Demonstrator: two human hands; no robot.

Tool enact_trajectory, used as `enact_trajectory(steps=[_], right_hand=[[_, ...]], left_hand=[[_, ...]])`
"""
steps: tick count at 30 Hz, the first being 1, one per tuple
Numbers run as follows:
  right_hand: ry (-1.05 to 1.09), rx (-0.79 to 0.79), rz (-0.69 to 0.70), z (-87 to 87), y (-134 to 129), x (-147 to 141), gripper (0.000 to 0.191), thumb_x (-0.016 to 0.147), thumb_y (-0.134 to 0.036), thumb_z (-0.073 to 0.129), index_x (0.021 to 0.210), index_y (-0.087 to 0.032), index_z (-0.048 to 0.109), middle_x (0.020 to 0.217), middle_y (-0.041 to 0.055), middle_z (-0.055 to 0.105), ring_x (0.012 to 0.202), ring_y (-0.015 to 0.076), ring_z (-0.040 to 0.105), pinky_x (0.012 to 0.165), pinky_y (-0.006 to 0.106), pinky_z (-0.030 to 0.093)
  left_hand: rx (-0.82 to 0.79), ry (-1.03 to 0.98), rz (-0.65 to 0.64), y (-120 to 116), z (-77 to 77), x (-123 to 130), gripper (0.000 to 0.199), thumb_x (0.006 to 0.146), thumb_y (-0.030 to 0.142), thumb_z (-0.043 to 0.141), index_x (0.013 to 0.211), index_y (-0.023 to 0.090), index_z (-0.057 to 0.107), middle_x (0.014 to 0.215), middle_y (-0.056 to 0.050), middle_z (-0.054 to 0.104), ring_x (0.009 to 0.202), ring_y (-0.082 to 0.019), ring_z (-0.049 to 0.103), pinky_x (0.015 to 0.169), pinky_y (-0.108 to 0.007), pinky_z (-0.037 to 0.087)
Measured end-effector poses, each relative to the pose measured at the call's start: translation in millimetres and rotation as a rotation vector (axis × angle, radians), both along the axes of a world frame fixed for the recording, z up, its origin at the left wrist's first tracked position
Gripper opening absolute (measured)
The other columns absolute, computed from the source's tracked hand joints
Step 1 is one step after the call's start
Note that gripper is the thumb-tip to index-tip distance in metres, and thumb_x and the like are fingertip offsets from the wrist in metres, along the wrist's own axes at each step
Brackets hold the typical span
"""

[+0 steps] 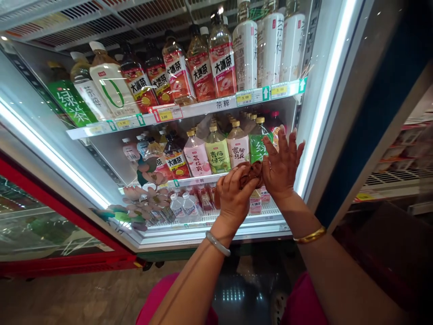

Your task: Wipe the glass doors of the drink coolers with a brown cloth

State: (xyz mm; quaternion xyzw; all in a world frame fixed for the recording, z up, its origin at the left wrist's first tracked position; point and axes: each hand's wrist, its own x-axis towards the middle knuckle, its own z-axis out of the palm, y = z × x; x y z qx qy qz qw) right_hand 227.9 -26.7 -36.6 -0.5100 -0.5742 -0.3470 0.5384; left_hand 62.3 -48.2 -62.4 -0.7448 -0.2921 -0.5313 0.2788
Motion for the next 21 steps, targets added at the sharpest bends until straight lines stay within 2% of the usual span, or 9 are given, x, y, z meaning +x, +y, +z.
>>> enact_trajectory(steps=[5, 9, 12, 16, 18, 21], right_hand=[[0.006, 0.018, 0.015, 1.8, -2, -1, 0.065, 0.099, -0.021, 0.048, 0.159, -0.039, 0.03, 0.171, 0.0017, 0.027, 0.162, 0.0284, 0.012, 0.128, 0.068, 0.013], [0.047, 0.033, 0.053, 5.3, -8, -10, 0.065, 0.1, -0.023, 0.045, 0.16, -0.038, 0.027, 0.17, 0.0024, 0.027, 0.162, 0.0305, 0.012, 0.127, 0.071, 0.011], [-0.033, 0.087, 0.215, 2.1, -18, -27, 0.067, 0.1, -0.027, 0.042, 0.162, -0.038, 0.02, 0.17, 0.0021, 0.028, 0.16, 0.028, 0.019, 0.129, 0.067, 0.016], [-0.248, 0.12, 0.481, -11.3, -31, -58, 0.067, 0.099, -0.031, 0.046, 0.162, -0.035, 0.023, 0.166, 0.0029, 0.037, 0.158, 0.0258, 0.026, 0.129, 0.058, 0.028], [-0.24, 0.103, 0.53, -15.9, -33, -67, 0.072, 0.098, -0.031, 0.052, 0.163, -0.029, 0.021, 0.164, 0.0075, 0.04, 0.159, 0.0281, 0.025, 0.128, 0.059, 0.031], [-0.231, 0.116, 0.516, -13.8, -30, -70, 0.084, 0.094, -0.031, 0.062, 0.164, -0.027, 0.017, 0.162, 0.0118, 0.043, 0.159, 0.0296, 0.025, 0.127, 0.06, 0.032]], left_hand=[[-0.016, -0.174, 0.032, 3, 33.0, -21, 0.036, 0.088, 0.014, 0.064, 0.12, 0.03, 0.072, 0.143, -0.011, 0.056, 0.135, -0.028, 0.053, 0.111, -0.048, 0.042], [-0.058, -0.206, 0.05, -1, 42.2, -22, 0.04, 0.088, 0.011, 0.063, 0.122, 0.031, 0.072, 0.146, -0.01, 0.053, 0.137, -0.028, 0.049, 0.115, -0.049, 0.039], [-0.143, -0.242, 0.047, -7, 50.6, -20, 0.038, 0.089, 0.013, 0.065, 0.122, 0.031, 0.072, 0.143, -0.009, 0.054, 0.135, -0.028, 0.049, 0.117, -0.047, 0.038], [-0.302, -0.335, -0.016, -15, 70.8, -24, 0.037, 0.088, 0.018, 0.067, 0.121, 0.033, 0.073, 0.134, -0.006, 0.057, 0.13, -0.026, 0.052, 0.115, -0.044, 0.043], [-0.387, -0.364, -0.061, -18, 80.1, -27, 0.036, 0.086, 0.017, 0.068, 0.118, 0.034, 0.075, 0.131, -0.006, 0.057, 0.128, -0.025, 0.054, 0.114, -0.044, 0.044], [-0.516, -0.398, -0.119, -24, 89.0, -27, 0.039, 0.083, 0.017, 0.071, 0.117, 0.035, 0.075, 0.132, -0.005, 0.055, 0.13, -0.026, 0.054, 0.118, -0.048, 0.042]])
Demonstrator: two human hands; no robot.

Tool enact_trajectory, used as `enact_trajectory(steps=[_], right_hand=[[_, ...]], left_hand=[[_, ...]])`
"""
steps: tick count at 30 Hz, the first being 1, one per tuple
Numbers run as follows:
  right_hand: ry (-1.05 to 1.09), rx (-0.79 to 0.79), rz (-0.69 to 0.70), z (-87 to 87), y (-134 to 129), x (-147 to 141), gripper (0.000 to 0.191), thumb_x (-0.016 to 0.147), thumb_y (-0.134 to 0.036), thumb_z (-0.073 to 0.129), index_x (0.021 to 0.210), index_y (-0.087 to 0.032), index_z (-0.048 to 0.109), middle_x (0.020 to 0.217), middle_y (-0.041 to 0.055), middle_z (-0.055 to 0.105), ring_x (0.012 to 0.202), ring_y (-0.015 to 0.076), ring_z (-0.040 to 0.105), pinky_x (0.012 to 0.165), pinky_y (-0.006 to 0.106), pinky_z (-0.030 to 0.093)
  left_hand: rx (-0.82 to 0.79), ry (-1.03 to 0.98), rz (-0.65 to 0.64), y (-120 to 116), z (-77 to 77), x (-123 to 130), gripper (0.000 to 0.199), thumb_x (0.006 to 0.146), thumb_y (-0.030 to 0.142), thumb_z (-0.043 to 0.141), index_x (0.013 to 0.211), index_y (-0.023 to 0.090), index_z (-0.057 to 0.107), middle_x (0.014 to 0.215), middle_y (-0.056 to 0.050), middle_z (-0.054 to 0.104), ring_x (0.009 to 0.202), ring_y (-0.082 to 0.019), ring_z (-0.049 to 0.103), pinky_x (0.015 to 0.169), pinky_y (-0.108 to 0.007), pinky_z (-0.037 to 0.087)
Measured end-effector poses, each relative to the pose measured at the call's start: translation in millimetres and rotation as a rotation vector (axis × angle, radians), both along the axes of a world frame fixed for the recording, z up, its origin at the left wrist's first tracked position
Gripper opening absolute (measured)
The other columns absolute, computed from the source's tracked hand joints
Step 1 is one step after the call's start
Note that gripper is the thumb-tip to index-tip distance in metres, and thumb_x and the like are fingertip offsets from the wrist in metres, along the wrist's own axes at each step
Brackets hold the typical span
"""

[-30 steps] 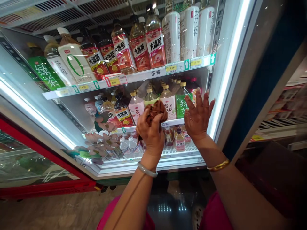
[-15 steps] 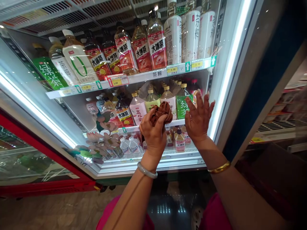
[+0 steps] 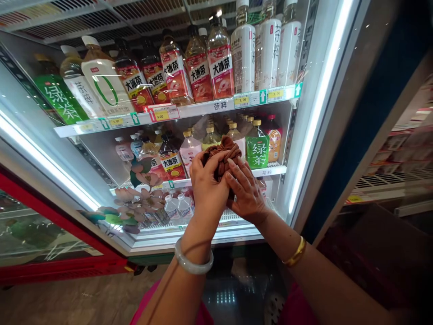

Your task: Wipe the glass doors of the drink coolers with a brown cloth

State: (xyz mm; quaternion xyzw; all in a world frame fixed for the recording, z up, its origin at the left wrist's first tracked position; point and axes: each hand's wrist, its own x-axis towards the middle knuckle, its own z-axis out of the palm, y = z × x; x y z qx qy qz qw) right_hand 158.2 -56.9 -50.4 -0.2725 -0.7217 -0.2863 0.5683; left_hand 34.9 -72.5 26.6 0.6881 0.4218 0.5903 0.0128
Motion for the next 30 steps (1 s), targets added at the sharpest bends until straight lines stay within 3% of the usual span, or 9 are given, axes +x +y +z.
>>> enact_trajectory(steps=[5, 8, 10, 14, 21, 24, 26, 28, 30], right_hand=[[0.196, -0.045, -0.094, 16.5, 4, 5, 0.073, 0.097, -0.023, 0.049, 0.163, -0.03, 0.019, 0.156, 0.0106, 0.047, 0.155, 0.0268, 0.032, 0.127, 0.059, 0.032], [0.281, -0.023, -0.102, 24.3, 2, 15, 0.06, 0.095, -0.024, 0.055, 0.152, -0.036, 0.042, 0.146, 0.007, 0.052, 0.144, 0.0261, 0.045, 0.119, 0.051, 0.045], [0.297, -0.006, -0.125, 29.5, 1, 26, 0.046, 0.092, -0.027, 0.061, 0.137, -0.036, 0.057, 0.136, 0.0053, 0.056, 0.131, 0.0254, 0.053, 0.111, 0.047, 0.05], [0.327, -0.025, -0.284, 41.9, -4, 59, 0.03, 0.086, -0.021, 0.06, 0.113, -0.031, 0.068, 0.126, 0.0047, 0.058, 0.122, 0.0261, 0.054, 0.105, 0.047, 0.05], [0.473, 0.146, -0.543, 45.3, 3, 128, 0.039, 0.08, -0.018, 0.059, 0.117, -0.028, 0.067, 0.128, 0.0118, 0.054, 0.122, 0.0337, 0.053, 0.103, 0.052, 0.042], [0.466, 0.184, -0.583, 38.6, 6, 126, 0.055, 0.071, -0.014, 0.06, 0.125, -0.027, 0.063, 0.13, 0.0145, 0.054, 0.123, 0.0369, 0.053, 0.103, 0.054, 0.04], [0.424, 0.113, -0.591, 33.3, 5, 111, 0.06, 0.068, -0.013, 0.059, 0.127, -0.028, 0.06, 0.134, 0.013, 0.052, 0.125, 0.0369, 0.051, 0.104, 0.056, 0.04], [0.382, 0.03, -0.602, 29.6, 1, 95, 0.055, 0.071, -0.014, 0.059, 0.124, -0.028, 0.06, 0.136, 0.0116, 0.05, 0.126, 0.036, 0.049, 0.106, 0.058, 0.039], [0.361, -0.037, -0.6, 29.2, -3, 85, 0.047, 0.076, -0.017, 0.061, 0.122, -0.027, 0.061, 0.136, 0.0116, 0.048, 0.126, 0.0347, 0.048, 0.107, 0.057, 0.039]], left_hand=[[-0.117, 0.018, -0.304, -22, 2.5, 9, 0.059, 0.093, 0.02, 0.06, 0.149, 0.036, 0.051, 0.156, -0.003, 0.048, 0.148, -0.025, 0.042, 0.129, -0.048, 0.03], [-0.176, 0.026, -0.504, -33, -0.9, 17, 0.076, 0.095, 0.025, 0.06, 0.162, 0.035, 0.026, 0.169, -0.001, 0.032, 0.157, -0.025, 0.031, 0.131, -0.046, 0.027], [-0.241, 0.03, -0.56, -34, -3.2, 21, 0.081, 0.096, 0.033, 0.062, 0.165, 0.032, 0.019, 0.172, -0.002, 0.026, 0.158, -0.026, 0.027, 0.131, -0.046, 0.028], [-0.24, 0.055, -0.559, -31, -5.8, 21, 0.073, 0.1, 0.038, 0.057, 0.164, 0.029, 0.023, 0.172, -0.004, 0.026, 0.159, -0.026, 0.025, 0.132, -0.046, 0.025], [-0.178, 0.111, -0.504, -31, -12.4, 23, 0.064, 0.102, 0.04, 0.055, 0.161, 0.034, 0.03, 0.169, -0.003, 0.032, 0.158, -0.024, 0.028, 0.13, -0.051, 0.029], [-0.123, 0.046, -0.464, -28, -13.5, 24, 0.054, 0.102, 0.037, 0.055, 0.154, 0.032, 0.042, 0.164, -0.005, 0.042, 0.153, -0.024, 0.039, 0.126, -0.048, 0.036], [-0.13, -0.02, -0.425, -24, -13.4, 25, 0.044, 0.101, 0.038, 0.054, 0.144, 0.029, 0.054, 0.151, -0.008, 0.058, 0.138, -0.025, 0.055, 0.115, -0.045, 0.048], [-0.253, -0.023, -0.379, -20, -14.7, 27, 0.032, 0.101, 0.045, 0.051, 0.122, 0.026, 0.067, 0.122, -0.008, 0.073, 0.113, -0.025, 0.068, 0.101, -0.044, 0.055], [-0.469, 0.045, -0.413, -17, -20.2, 31, 0.043, 0.101, 0.057, 0.044, 0.097, 0.024, 0.072, 0.098, -0.008, 0.076, 0.098, -0.027, 0.07, 0.096, -0.045, 0.055]])
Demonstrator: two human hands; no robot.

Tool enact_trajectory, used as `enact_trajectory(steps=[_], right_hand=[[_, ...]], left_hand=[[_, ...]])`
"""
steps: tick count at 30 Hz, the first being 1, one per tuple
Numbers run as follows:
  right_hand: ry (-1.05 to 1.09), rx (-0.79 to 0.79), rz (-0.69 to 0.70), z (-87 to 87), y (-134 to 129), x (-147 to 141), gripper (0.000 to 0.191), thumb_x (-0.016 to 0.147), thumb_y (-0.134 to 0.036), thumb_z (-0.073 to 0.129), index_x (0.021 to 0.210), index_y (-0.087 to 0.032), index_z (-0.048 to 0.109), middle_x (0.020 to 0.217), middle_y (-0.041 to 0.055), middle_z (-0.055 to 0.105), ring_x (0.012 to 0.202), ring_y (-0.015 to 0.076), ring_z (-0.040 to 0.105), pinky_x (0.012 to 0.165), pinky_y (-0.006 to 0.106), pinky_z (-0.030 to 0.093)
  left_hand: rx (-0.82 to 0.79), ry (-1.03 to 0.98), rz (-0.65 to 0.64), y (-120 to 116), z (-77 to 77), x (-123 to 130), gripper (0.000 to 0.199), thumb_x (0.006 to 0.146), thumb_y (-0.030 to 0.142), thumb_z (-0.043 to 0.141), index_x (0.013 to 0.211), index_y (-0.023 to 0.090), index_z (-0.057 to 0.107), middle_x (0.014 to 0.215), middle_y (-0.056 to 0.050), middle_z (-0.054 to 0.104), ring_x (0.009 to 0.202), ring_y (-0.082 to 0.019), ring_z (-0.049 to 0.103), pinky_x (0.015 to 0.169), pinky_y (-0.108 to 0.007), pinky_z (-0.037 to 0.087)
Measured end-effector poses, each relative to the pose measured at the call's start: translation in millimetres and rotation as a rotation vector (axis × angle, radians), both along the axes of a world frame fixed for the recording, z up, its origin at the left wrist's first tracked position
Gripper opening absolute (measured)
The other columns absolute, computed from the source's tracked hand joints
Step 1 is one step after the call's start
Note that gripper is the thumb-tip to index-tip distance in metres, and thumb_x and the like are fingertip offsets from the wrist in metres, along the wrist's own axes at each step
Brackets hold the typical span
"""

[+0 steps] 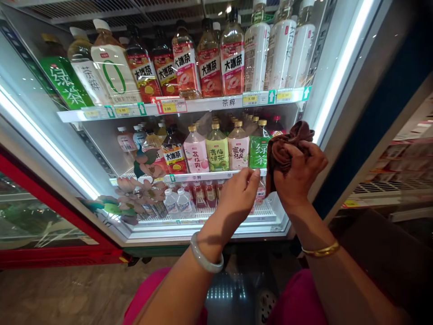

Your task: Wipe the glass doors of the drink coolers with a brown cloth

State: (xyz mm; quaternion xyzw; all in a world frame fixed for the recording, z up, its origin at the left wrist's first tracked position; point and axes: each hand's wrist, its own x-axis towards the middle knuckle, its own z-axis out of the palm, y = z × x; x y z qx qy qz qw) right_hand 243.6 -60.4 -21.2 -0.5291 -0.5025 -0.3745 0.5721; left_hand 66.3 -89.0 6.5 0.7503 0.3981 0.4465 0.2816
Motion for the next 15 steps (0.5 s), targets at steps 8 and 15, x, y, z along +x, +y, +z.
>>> enact_trajectory(steps=[8, 15], right_hand=[[-0.029, -0.263, 0.017, 29.4, -26, 2, 0.034, 0.077, -0.035, 0.069, 0.109, -0.023, 0.066, 0.115, 0.0104, 0.057, 0.113, 0.0322, 0.051, 0.097, 0.05, 0.047], [-0.242, -0.679, 0.211, 40.0, -48, -16, 0.051, 0.072, -0.034, 0.072, 0.122, -0.03, 0.064, 0.125, 0.0094, 0.058, 0.115, 0.0332, 0.054, 0.094, 0.053, 0.053]], left_hand=[[-0.716, -0.528, -0.372, 16, -33.8, 25, 0.083, 0.09, 0.085, 0.035, 0.12, 0.014, 0.068, 0.13, -0.017, 0.069, 0.124, -0.027, 0.065, 0.105, -0.039, 0.052], [-0.761, -0.826, -0.606, 9, -8.2, 18, 0.073, 0.104, 0.063, 0.015, 0.135, 0.017, 0.063, 0.13, -0.014, 0.072, 0.123, -0.025, 0.068, 0.098, -0.038, 0.059]])
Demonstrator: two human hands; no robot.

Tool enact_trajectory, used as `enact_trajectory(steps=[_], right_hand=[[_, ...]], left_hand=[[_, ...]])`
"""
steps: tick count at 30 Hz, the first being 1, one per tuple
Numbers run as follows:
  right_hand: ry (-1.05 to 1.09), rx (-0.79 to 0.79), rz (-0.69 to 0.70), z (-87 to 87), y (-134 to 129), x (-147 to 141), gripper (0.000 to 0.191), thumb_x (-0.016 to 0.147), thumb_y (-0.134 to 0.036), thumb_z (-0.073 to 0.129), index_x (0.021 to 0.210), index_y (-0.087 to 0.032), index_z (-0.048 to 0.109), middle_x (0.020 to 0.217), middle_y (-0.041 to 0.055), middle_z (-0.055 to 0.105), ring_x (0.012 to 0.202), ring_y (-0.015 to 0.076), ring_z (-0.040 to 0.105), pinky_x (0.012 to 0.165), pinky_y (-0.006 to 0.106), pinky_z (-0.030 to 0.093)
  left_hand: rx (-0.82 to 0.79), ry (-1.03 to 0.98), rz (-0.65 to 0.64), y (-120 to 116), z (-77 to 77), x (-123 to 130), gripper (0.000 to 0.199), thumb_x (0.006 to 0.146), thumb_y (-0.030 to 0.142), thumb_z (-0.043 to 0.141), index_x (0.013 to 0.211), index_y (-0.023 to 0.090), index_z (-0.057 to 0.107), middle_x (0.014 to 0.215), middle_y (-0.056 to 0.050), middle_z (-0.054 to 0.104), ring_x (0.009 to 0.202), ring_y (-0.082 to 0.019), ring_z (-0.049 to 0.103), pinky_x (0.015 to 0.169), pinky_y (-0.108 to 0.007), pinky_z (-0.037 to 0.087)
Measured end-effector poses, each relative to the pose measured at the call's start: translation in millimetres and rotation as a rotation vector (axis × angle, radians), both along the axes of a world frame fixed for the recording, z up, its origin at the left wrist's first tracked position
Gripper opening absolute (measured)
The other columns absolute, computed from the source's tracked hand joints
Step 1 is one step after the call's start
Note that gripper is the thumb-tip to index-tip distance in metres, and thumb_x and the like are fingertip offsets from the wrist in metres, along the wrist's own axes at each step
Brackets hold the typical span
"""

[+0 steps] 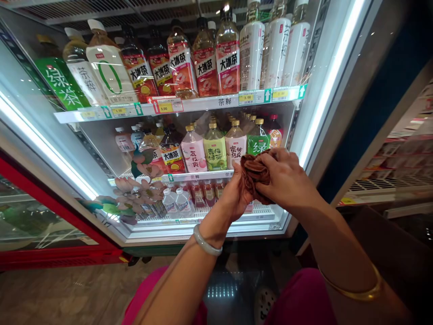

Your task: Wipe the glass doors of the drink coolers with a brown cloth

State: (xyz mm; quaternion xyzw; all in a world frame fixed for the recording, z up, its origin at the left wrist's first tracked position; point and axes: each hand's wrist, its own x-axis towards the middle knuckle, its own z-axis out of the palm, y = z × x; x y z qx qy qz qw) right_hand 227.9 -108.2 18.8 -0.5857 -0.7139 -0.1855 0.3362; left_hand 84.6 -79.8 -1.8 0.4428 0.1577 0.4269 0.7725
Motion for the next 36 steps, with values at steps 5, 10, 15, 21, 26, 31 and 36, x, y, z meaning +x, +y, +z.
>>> enact_trajectory(steps=[5, 10, 15, 21, 26, 31, 36], right_hand=[[-0.04, 0.051, 0.108, 2.7, -6, -17, 0.069, 0.073, -0.02, 0.072, 0.139, -0.033, 0.055, 0.144, 0.0093, 0.052, 0.133, 0.0371, 0.047, 0.102, 0.057, 0.052], [0.16, 0.159, 0.13, 8.1, 3, -10, 0.047, 0.072, -0.012, 0.068, 0.115, -0.029, 0.067, 0.115, 0.0042, 0.066, 0.107, 0.0258, 0.061, 0.093, 0.043, 0.056], [0.331, 0.717, -0.249, -6.5, 32, 44, 0.051, 0.078, -0.02, 0.067, 0.128, -0.028, 0.064, 0.132, 0.0129, 0.059, 0.128, 0.0354, 0.054, 0.107, 0.053, 0.044], [0.292, 0.739, -0.197, -37.4, 57, 46, 0.085, 0.077, -0.031, 0.075, 0.154, -0.024, 0.04, 0.158, 0.0199, 0.04, 0.148, 0.0423, 0.038, 0.122, 0.06, 0.03], [0.065, 0.611, 0.006, -61.8, 56, -3, 0.064, 0.092, -0.032, 0.06, 0.152, -0.035, 0.038, 0.16, 0.0102, 0.038, 0.154, 0.0341, 0.03, 0.121, 0.063, 0.033], [-0.023, 0.665, 0.028, -65.2, 54, 23, 0.064, 0.089, -0.033, 0.065, 0.15, -0.037, 0.044, 0.159, 0.0079, 0.042, 0.149, 0.0355, 0.038, 0.121, 0.065, 0.034], [0.258, 0.674, -0.258, -43.2, 42, 49, 0.074, 0.081, -0.027, 0.074, 0.15, -0.023, 0.048, 0.165, 0.0221, 0.03, 0.151, 0.0492, 0.029, 0.123, 0.068, 0.024]], left_hand=[[0.128, -0.07, 0.071, -3, 8.8, -4, 0.068, 0.101, 0.069, 0.033, 0.138, 0.021, 0.063, 0.135, -0.009, 0.07, 0.137, -0.027, 0.058, 0.112, -0.042, 0.052], [0.405, 0.182, 0.26, -3, 14.1, -14, 0.075, 0.094, 0.079, 0.037, 0.132, 0.022, 0.067, 0.14, -0.009, 0.067, 0.143, -0.031, 0.051, 0.12, -0.047, 0.043], [1.011, 0.62, 0.738, -5, 8.0, -21, 0.063, 0.101, 0.068, 0.03, 0.15, 0.033, 0.05, 0.16, -0.005, 0.047, 0.154, -0.023, 0.036, 0.129, -0.049, 0.026], [1.335, 0.821, 0.782, 13, -16.0, -13, 0.07, 0.104, 0.061, 0.029, 0.165, 0.033, 0.012, 0.175, -0.007, 0.006, 0.162, -0.025, -0.007, 0.131, -0.058, -0.001], [1.386, 0.883, 0.816, 32, -32.6, -7, 0.083, 0.099, 0.071, 0.02, 0.166, 0.024, 0.002, 0.175, -0.014, 0.002, 0.161, -0.027, -0.01, 0.13, -0.057, -0.006], [1.421, 0.961, 0.864, 36, -34.9, -9, 0.086, 0.099, 0.07, 0.027, 0.166, 0.024, -0.001, 0.174, -0.015, 0.005, 0.161, -0.027, -0.009, 0.13, -0.057, -0.004], [1.442, 0.999, 0.867, 33, -34.2, -13, 0.086, 0.1, 0.067, 0.031, 0.166, 0.023, 0.001, 0.174, -0.015, 0.004, 0.161, -0.027, -0.009, 0.13, -0.057, -0.003]])
